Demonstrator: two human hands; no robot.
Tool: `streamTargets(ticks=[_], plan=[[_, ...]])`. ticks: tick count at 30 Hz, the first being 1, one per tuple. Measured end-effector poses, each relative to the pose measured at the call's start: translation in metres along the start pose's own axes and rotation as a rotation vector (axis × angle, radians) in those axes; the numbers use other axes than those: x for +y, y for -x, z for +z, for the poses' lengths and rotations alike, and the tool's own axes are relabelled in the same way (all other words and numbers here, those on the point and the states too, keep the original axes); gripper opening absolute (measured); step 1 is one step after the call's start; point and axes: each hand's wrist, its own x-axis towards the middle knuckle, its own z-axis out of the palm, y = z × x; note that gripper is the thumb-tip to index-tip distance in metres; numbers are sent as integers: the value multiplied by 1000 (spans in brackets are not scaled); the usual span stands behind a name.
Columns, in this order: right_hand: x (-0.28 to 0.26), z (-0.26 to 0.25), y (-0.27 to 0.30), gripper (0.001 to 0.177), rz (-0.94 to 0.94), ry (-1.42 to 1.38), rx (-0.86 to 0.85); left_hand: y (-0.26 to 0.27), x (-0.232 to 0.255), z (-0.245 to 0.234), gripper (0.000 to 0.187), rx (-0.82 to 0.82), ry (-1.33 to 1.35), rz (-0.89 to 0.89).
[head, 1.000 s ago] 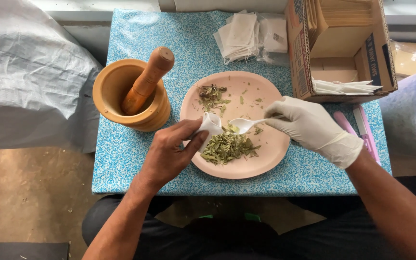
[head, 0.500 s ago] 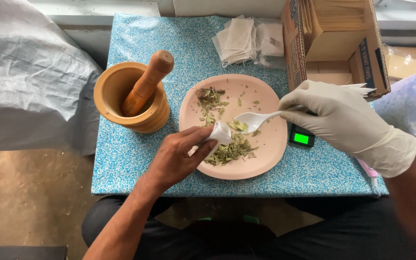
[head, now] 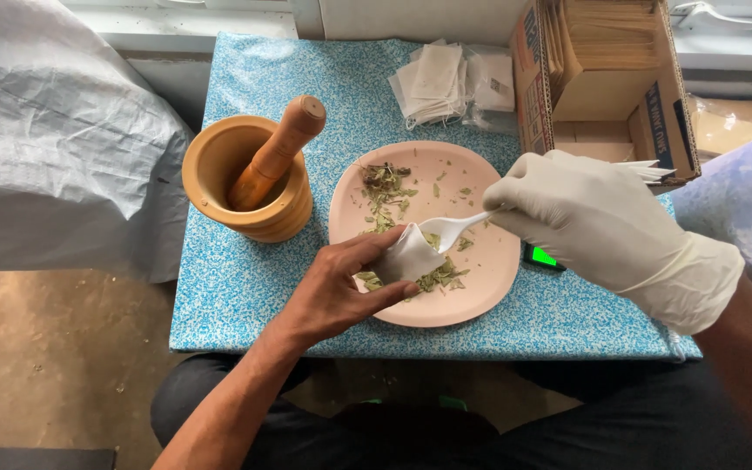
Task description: Filling small white tea bags with loose tea leaves using a spoon and sealing them with a pink handheld heat sealer.
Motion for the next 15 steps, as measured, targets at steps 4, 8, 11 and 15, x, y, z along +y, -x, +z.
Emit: streamTargets(ticks=[4, 8, 11, 15], plan=[[-25, -10, -6, 7, -176, 424, 89, -2, 5, 4, 83, -49, 27, -37], [-55, -23, -16, 29, -262, 742, 179, -1, 3, 8, 100, -105, 30, -99], [-68, -29, -20, 32, -291, 857, 176, -2, 2, 8, 94, -122, 125, -195], [-75, -30, -22, 30, -327, 906, 135, -2, 0, 5, 83, -126, 128, -139]])
